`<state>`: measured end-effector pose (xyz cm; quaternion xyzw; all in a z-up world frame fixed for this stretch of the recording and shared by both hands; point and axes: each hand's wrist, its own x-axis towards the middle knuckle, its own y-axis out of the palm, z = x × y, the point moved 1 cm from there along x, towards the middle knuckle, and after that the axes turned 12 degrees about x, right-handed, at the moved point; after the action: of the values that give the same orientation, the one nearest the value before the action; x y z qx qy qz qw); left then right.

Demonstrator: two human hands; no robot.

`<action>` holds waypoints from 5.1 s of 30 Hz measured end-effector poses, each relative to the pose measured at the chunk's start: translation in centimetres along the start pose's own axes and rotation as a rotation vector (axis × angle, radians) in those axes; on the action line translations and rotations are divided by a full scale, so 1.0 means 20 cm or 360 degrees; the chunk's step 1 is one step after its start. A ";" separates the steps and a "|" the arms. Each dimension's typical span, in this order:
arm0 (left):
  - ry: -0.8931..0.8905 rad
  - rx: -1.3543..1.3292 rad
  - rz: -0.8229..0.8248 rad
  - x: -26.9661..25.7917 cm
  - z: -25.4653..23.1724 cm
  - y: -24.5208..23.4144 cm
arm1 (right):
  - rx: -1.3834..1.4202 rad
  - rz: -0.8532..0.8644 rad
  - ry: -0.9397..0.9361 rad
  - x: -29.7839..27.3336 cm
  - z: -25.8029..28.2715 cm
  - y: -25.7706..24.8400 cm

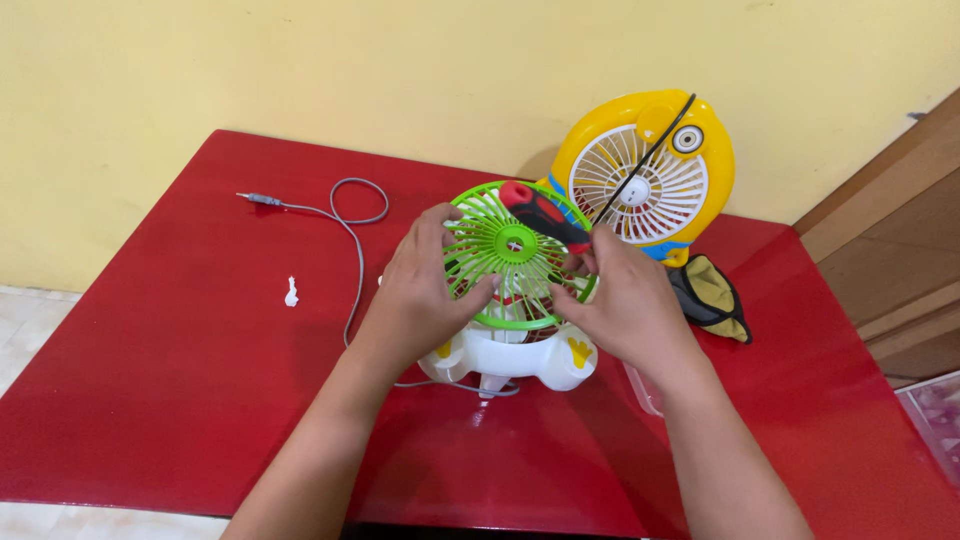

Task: The person removes the front grille of a small white and green electric fan by hand, then uses a screwdriver to loosen the central hub and remove the fan blade. The clip ends with the fan partially disassembled on a red table.

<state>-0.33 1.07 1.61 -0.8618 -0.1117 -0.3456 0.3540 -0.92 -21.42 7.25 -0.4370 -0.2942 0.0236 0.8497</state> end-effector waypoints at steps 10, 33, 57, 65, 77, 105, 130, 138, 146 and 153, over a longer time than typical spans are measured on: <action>0.0203 0.0163 0.0008 0.01 -0.11 0.04 | 0.0522 -0.0066 0.0289 -0.16 -0.14 -0.03; 0.0085 -0.0042 0.0378 0.01 -0.09 0.07 | -0.0256 -0.0214 0.1235 -0.93 -1.34 -0.12; -0.0129 -0.0501 0.0319 0.00 -0.02 0.05 | 0.0585 -0.0021 -0.0269 -0.35 -0.22 -0.01; -0.0395 -0.1478 -0.0203 -0.02 0.19 0.16 | 0.0709 0.0064 -0.0399 -0.26 -0.22 0.19; -0.0712 -0.0643 -0.0801 0.04 0.86 -0.07 | 0.0429 0.0427 -0.0056 -0.21 -0.18 0.14; -0.0411 0.0072 -0.0159 -0.05 0.75 0.16 | 0.0839 -0.0022 0.0336 -0.24 -0.36 -0.04; -0.0712 -0.1539 0.0684 0.00 0.52 0.15 | 0.0269 -0.0040 0.1393 -0.76 -1.04 -0.17; -0.0681 -0.1595 0.0788 -0.03 0.51 0.15 | -0.0259 -0.0118 0.1253 -0.76 -0.96 -0.22; 0.0221 -0.0602 0.0295 0.06 0.37 0.04 | 0.0889 -0.0810 0.0357 -0.70 -0.78 -0.25; 0.0211 -0.0523 0.0601 0.19 0.16 0.04 | 0.2328 -0.0420 -0.0175 -0.28 -0.57 -0.14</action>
<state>4.42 2.46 2.15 -0.8888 0.1324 -0.3426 0.2740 -0.29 -33.08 1.53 0.2807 -0.2955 0.1330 0.9034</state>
